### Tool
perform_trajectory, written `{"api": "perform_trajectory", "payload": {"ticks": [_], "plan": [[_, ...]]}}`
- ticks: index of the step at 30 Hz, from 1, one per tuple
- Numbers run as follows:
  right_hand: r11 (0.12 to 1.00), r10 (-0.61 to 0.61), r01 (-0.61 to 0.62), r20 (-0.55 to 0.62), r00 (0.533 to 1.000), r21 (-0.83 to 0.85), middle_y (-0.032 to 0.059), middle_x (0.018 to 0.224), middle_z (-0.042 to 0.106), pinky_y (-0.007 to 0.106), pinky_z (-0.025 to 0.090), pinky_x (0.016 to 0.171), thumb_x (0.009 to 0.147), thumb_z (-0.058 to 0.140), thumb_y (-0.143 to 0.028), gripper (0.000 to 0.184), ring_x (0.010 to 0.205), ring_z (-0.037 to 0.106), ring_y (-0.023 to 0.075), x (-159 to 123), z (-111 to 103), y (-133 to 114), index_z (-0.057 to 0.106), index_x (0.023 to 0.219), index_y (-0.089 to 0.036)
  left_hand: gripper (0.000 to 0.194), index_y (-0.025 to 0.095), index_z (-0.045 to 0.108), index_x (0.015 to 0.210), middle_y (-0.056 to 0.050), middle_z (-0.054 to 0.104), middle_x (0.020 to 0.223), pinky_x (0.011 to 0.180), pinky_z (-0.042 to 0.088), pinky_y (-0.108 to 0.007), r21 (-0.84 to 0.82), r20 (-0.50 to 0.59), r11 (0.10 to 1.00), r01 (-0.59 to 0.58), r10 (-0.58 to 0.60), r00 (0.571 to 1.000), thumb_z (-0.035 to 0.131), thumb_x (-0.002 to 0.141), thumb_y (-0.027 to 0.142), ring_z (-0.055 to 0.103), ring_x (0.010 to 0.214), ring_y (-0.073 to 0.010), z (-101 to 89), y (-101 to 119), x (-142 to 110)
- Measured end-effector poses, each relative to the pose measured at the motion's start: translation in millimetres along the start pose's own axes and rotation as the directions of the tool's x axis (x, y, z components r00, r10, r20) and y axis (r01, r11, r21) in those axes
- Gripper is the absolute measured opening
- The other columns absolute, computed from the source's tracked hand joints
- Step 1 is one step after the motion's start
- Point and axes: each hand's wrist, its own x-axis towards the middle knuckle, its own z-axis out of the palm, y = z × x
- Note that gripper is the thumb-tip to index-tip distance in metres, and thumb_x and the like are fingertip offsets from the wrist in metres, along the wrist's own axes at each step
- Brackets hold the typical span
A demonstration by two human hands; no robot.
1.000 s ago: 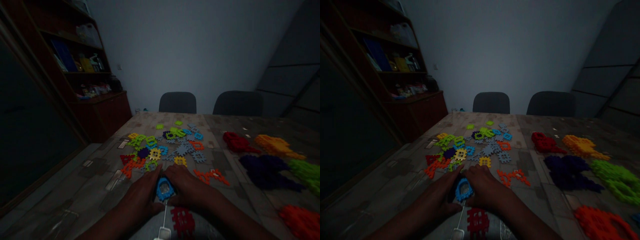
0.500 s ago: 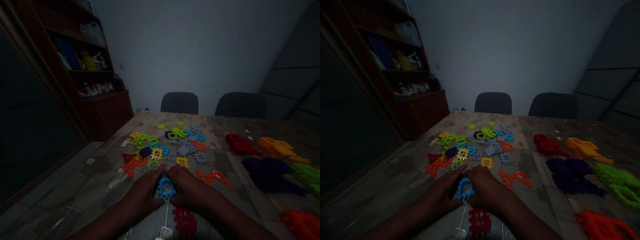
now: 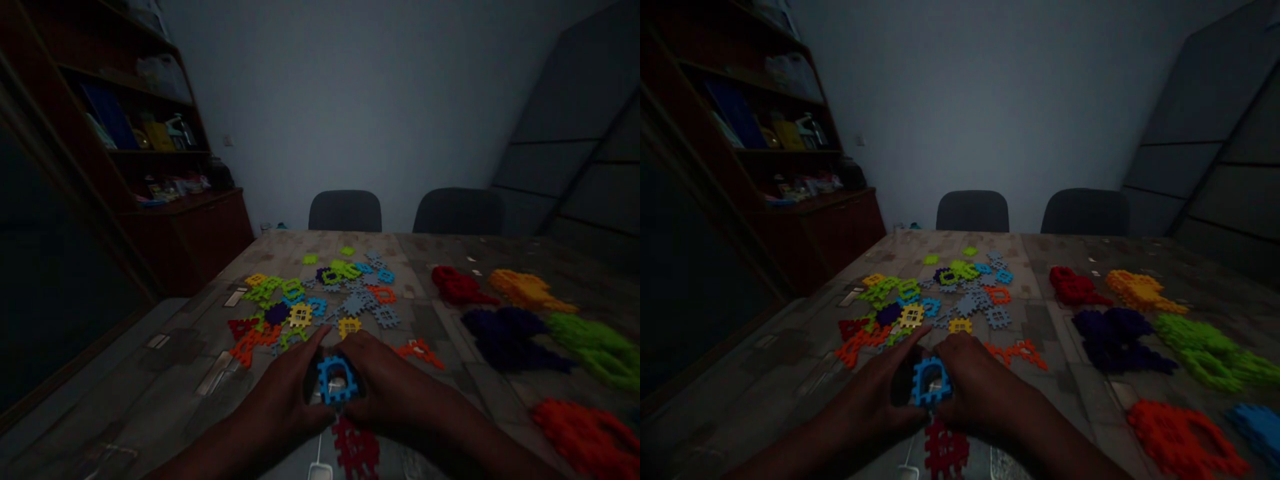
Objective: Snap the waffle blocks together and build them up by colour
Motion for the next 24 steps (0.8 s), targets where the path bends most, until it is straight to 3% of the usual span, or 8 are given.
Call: {"api": "perform_trajectory", "payload": {"ticks": [4, 10, 15, 19, 24], "plan": [[0.998, 0.061, -0.061, -0.061, 0.996, -0.009, 0.0075, 0.105, 0.063, 0.034, 0.045, 0.084, 0.071, 0.073, -0.018, 0.032, 0.098, 0.057, 0.0247, -33, -23, -3, 0.062, 0.102, -0.019, 0.106, 0.032, 0.024, 0.158, -0.009, 0.061, 0.134, 0.103, 0.046, -0.046, 0.013, -0.013, 0.991, -0.133, 0.133, 0.991, 0.079, 0.067, 0.025, 0.058, 0.119, -0.0314, 10.9, 21, 15], [0.980, 0.193, -0.200, -0.185, 0.964, -0.023, 0.0047, 0.105, 0.063, 0.030, 0.046, 0.083, 0.072, 0.077, -0.019, 0.032, 0.096, 0.059, 0.0226, -102, -59, 8, 0.062, 0.100, -0.021, 0.096, 0.032, 0.026, 0.156, -0.009, 0.058, 0.142, 0.106, 0.044, -0.048, -0.005, 0.090, 0.943, -0.334, 0.333, 0.939, 0.077, 0.075, 0.027, 0.055, 0.126, -0.0324, 43.4, 73, 53], [0.950, 0.262, -0.298, -0.286, 0.922, -0.090, 0.0059, 0.115, 0.066, 0.034, 0.046, 0.093, 0.071, 0.081, -0.017, 0.042, 0.108, 0.060, 0.0249, -167, -105, 25, 0.065, 0.109, -0.021, 0.099, 0.022, 0.026, 0.157, -0.013, 0.065, 0.129, 0.097, 0.050, -0.047, 0.004, 0.167, 0.862, -0.507, 0.500, 0.850, 0.079, 0.073, 0.024, 0.061, 0.116, -0.0332, 79.9, 142, 98], [0.930, 0.250, -0.318, -0.316, 0.915, -0.185, 0.0073, 0.123, 0.066, 0.039, 0.043, 0.101, 0.074, 0.081, -0.023, 0.049, 0.116, 0.059, 0.0271, -217, -151, 41, 0.063, 0.119, -0.020, 0.102, 0.019, 0.026, 0.156, -0.015, 0.061, 0.139, 0.101, 0.049, -0.046, -0.025, 0.148, 0.757, -0.653, 0.649, 0.746, 0.083, 0.072, 0.024, 0.060, 0.121, -0.0339, 112.9, 206, 131], [0.873, 0.356, -0.437, -0.328, 0.875, -0.218, 0.0075, 0.113, 0.067, 0.040, 0.046, 0.096, 0.077, 0.076, -0.026, 0.041, 0.107, 0.062, 0.0269, -271, -182, 63, 0.066, 0.116, -0.019, 0.099, 0.017, 0.027, 0.156, -0.015, 0.064, 0.135, 0.099, 0.049, -0.043, 0.031, 0.193, 0.742, -0.670, 0.654, 0.732, 0.084, 0.075, 0.027, 0.060, 0.122, -0.0343, 155.8, 264, 151]]}}
